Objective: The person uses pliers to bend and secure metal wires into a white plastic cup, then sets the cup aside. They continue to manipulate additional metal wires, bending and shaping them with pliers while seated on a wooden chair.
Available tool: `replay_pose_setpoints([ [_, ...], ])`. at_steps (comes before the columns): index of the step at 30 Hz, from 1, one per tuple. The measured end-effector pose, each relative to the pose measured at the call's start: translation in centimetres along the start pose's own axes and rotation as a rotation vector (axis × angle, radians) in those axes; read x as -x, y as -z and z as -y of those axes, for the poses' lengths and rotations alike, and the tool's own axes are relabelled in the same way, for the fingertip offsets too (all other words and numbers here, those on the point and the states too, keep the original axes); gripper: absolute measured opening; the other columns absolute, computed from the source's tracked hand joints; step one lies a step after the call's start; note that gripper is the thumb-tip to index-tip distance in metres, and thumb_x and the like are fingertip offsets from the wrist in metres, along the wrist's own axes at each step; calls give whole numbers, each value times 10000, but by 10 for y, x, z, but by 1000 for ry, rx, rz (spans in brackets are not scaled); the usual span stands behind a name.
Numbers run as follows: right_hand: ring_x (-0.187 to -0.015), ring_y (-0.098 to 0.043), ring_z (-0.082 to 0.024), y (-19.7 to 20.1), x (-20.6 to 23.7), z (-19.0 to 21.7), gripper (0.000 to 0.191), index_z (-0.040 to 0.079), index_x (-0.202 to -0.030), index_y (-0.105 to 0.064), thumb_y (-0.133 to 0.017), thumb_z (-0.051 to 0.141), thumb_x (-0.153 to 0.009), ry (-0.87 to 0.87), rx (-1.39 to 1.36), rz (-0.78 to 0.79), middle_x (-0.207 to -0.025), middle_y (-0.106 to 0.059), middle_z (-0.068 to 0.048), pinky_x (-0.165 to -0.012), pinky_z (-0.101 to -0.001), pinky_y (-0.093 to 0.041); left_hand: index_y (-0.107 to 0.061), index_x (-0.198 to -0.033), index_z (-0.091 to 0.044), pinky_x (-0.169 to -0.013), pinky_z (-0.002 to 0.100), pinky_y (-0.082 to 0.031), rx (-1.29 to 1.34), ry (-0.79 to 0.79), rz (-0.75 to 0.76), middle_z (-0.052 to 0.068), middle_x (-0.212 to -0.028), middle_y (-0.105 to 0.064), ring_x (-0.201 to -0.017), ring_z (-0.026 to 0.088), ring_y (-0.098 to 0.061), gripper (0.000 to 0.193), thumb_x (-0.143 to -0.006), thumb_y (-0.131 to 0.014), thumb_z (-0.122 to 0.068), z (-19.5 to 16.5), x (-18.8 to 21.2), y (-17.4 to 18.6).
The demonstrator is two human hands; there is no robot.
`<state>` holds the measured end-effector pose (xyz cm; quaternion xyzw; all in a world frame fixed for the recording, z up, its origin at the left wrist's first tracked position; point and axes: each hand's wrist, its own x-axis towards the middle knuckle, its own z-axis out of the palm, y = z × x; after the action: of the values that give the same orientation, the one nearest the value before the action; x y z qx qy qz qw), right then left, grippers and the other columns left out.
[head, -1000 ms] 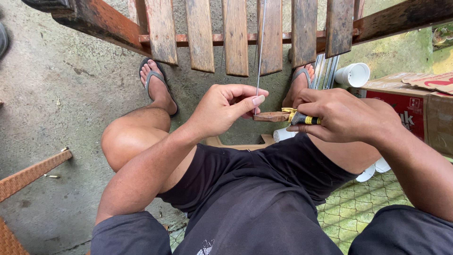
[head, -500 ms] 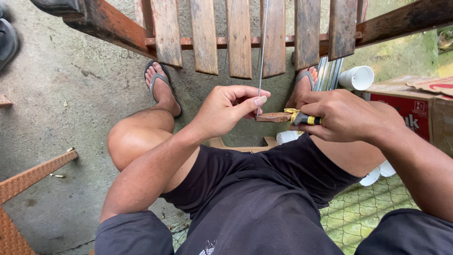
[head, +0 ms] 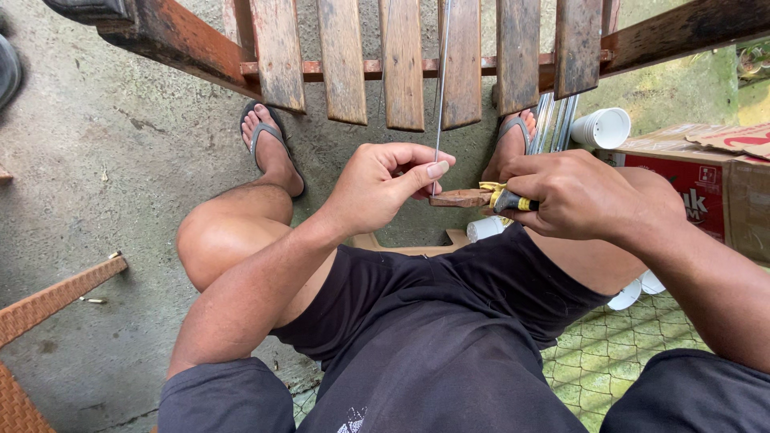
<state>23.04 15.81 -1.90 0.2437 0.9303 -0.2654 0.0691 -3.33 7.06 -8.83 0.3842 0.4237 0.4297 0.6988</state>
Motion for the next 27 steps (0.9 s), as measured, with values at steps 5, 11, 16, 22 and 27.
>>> replay_pose_setpoints([
  [5, -768, -694, -310, -5, 4, 1, 225, 68, -823, -719, -822, 168, -650, -8, 82, -44, -874, -685, -67, -631, -449, -556, -759, -1179, 1, -728, 227, -589, -16, 6, -27, 31, -885, -758, -786, 53, -680, 267, -1014, -686, -195, -1, -1, -1],
  [11, -814, -688, -275, -9, 8, 4, 264, 74, -791, -645, -826, 168, -624, 46, 204, -99, -908, -642, -67, -612, -427, -554, -765, -1165, -1, -734, 221, -586, -49, 12, -42, 32, -904, -771, -796, 49, -682, 253, -1009, -691, -185, -1, -1, -1],
  [16, -818, -664, -261, -11, 10, 10, 258, 72, -775, -587, -787, 145, -628, 121, 299, -228, -963, -632, -82, -664, -401, -549, -761, -1181, 5, -760, 224, -579, -26, -16, -41, 39, -945, -769, -827, 53, -673, 248, -1010, -699, -164, 1, 1, -2],
  [22, -872, -672, -265, -10, 7, 15, 170, 63, -750, -554, -711, 127, -745, 187, 481, -390, -999, -635, -102, -768, -376, -549, -754, -1183, -8, -795, 228, -592, -59, -38, -37, 33, -985, -781, -861, 59, -701, 239, -1001, -702, -153, 1, 0, -1],
  [27, -872, -670, -243, -6, 3, 17, 158, 56, -744, -566, -699, 94, -819, 208, 596, -460, -1001, -634, -92, -793, -368, -550, -752, -1150, -6, -792, 234, -583, -75, -41, -41, 34, -950, -774, -857, 62, -705, 211, -995, -709, -142, 2, -1, -1],
])
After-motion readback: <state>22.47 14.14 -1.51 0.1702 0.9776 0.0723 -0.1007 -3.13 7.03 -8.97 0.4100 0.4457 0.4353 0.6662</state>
